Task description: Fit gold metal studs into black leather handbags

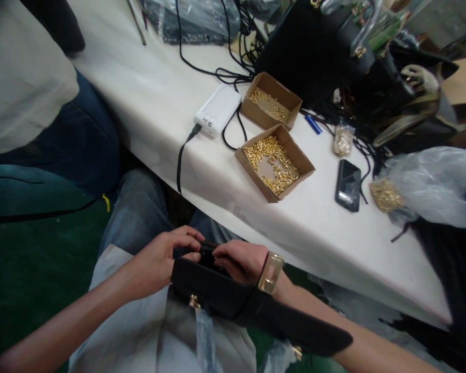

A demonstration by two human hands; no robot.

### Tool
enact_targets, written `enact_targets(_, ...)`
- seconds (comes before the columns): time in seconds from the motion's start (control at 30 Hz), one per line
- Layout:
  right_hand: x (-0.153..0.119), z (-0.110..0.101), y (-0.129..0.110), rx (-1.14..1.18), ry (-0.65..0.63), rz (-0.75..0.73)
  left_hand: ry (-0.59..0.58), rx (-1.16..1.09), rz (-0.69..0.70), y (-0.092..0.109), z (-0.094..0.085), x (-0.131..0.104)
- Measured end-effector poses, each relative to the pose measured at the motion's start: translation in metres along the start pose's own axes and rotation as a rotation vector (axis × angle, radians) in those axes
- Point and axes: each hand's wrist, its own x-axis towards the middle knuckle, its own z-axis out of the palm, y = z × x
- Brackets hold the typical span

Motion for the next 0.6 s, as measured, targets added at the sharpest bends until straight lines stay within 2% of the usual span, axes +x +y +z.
enact_targets(0.17, 0.002, 0.002, -0.021, 0.01, 0.147, -0.188, 0.033, -0.009, 0.053, -0.003, 0.01, -0.003)
enact_targets(0.3, -0.002, 0.01, -0.035, -0.015, 0.234, -0.22, 0.057, -0.058, 0.078, -0.002, 0.017, -0.012)
enact_targets(0.43, -0.005, 0.009, -0.037, 0.005, 0.233, -0.169, 0.054, -0.1, 0.071, 0.0, 0.019, -0.019)
enact_targets(0.6, -0.002, 0.003, -0.037, 0.037, 0.188, -0.184, 0.047, -0.127, 0.056, 0.001, 0.019, -0.022)
